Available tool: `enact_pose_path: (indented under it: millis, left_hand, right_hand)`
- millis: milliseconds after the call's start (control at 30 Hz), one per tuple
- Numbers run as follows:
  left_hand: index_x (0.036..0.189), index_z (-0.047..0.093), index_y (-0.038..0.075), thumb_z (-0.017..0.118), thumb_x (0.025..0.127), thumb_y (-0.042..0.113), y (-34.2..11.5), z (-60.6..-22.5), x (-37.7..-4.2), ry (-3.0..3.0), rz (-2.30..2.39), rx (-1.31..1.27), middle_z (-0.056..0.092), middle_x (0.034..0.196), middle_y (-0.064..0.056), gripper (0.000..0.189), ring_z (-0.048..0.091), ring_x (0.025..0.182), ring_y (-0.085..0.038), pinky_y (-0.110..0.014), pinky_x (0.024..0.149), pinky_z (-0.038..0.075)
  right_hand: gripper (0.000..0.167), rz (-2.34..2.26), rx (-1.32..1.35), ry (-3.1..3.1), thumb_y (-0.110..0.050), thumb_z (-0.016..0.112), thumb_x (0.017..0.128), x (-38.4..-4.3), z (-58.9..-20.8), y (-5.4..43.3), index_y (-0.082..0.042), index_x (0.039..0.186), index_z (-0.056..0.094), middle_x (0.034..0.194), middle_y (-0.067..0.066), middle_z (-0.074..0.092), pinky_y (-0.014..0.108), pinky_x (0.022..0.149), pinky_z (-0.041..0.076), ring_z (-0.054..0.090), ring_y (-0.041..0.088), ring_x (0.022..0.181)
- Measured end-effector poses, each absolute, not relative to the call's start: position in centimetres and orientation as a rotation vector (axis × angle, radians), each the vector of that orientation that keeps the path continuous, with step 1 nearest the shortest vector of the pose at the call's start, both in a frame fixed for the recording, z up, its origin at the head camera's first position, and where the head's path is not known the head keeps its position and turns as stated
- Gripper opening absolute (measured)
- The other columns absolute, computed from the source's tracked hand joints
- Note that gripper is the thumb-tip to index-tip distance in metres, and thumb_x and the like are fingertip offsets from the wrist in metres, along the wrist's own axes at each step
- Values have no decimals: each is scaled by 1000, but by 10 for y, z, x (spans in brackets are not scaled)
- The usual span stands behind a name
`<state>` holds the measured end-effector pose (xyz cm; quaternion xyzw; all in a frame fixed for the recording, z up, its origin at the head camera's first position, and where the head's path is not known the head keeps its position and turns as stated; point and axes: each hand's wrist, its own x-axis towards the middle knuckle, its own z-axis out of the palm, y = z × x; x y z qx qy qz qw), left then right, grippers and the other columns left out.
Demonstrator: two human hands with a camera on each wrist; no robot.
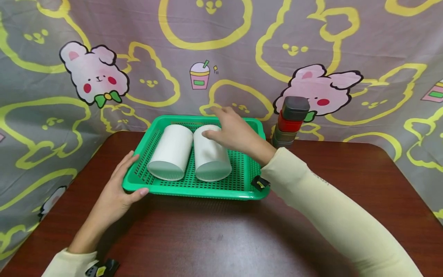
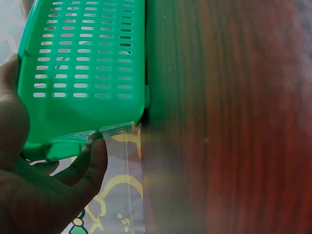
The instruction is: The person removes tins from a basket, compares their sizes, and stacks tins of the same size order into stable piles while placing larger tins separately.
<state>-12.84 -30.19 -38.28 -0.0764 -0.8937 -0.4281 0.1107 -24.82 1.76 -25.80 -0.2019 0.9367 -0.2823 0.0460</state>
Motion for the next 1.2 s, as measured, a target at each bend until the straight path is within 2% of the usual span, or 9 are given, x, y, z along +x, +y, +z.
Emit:
enact_pose_path:
  millis: [300,433,567,767,967,1200]
  left_hand:
    - [166,28,12,86,85,12,-303,-383,-129,-2621,-1263,-225,13,176,-15,99,14,158,-48,-75,117,16]
    - [166,27,12,86,86,12,-303,-383,-129,-2625,-1268,-224,13,176,-15,100,14,158,-48,-75,116,16]
    - [166,27,12,86,86,12,-303,-383,-129,-2626,-1278,-224,12,176,-14,99,14,158,-48,-76,116,16]
    - [166,27,12,86,86,13,-301,-383,-129,-2631,-1281,-223,12,176,-15,99,14,158,-48,-76,115,17]
    - [166,27,12,86,86,13,-301,-383,-129,-2632,-1275,-221,12,176,-15,100,14,158,-48,-76,115,17]
    - [166,28,12,86,86,13,-301,-381,-129,-2624,-1274,-224,13,176,-15,99,15,158,-48,-76,116,17]
  right_hand:
    - [84,-717,-608,2865,-44,67,100,-259,-274,-5,-20,168,25,174,17,16,59,121,35,29,40,157]
    - [84,-620,-619,2885,-45,65,102,-261,-282,-15,-18,168,22,174,19,15,61,118,38,32,46,154]
    - [83,-496,-638,2885,-47,62,103,-260,-293,-23,-16,168,21,172,22,17,58,111,47,38,49,149]
    - [87,-400,-618,2848,-51,63,102,-260,-306,-32,-20,169,19,172,19,16,55,101,54,37,51,149]
    - [92,-385,-551,2854,-53,66,100,-263,-311,-38,-22,170,15,174,19,11,58,103,52,31,59,150]
    - [93,-331,-520,2853,-54,68,98,-265,-312,-41,-25,170,17,175,23,6,61,107,49,38,64,142]
